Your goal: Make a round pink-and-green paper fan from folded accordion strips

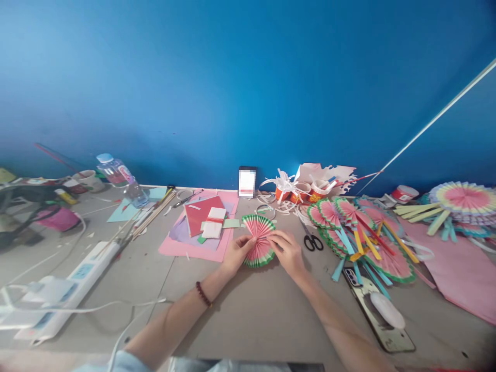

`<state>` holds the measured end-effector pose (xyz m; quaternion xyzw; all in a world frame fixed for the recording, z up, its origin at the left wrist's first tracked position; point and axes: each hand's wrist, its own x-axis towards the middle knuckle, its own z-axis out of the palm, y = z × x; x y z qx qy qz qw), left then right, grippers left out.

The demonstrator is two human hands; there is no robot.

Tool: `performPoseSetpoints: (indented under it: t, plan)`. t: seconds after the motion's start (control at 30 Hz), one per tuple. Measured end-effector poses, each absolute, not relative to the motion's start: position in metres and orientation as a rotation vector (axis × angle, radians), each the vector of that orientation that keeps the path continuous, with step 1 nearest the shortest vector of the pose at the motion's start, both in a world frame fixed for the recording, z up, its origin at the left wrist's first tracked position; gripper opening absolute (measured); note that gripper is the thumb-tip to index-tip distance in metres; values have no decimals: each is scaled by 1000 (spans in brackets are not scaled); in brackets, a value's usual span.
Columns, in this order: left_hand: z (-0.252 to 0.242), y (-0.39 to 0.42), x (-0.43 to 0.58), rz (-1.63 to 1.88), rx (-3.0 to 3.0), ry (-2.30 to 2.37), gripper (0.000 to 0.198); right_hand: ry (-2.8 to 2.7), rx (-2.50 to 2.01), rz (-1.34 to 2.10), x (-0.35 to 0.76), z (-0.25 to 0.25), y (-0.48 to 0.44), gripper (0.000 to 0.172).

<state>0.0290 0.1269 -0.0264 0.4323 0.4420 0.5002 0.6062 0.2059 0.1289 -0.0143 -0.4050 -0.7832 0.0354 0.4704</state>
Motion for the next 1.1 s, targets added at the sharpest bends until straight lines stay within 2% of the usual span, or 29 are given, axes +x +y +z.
performPoseSetpoints:
  t: [0.47, 0.67, 0.8, 0.93, 1.1]
  plan:
    - [-28, 126, 35, 1236, 919, 1071, 36, -1976, -1025, -34, 203, -16, 125, 26]
    - [-23, 126, 35, 1224, 896, 1068, 36, -2008, -1122, -255, 205, -14, 126, 20]
    - [-19, 125, 35, 1223, 900, 1062, 36, -2029, -1184, -251, 203, -12, 126, 18]
    - [-24, 126, 35, 1233, 1006, 1072, 35, -2044, -1166, -201, 202, -12, 127, 16]
    - [-33, 124, 32, 1515, 1431, 1316, 43, -2074, -1134, -206, 202, -13, 129, 15]
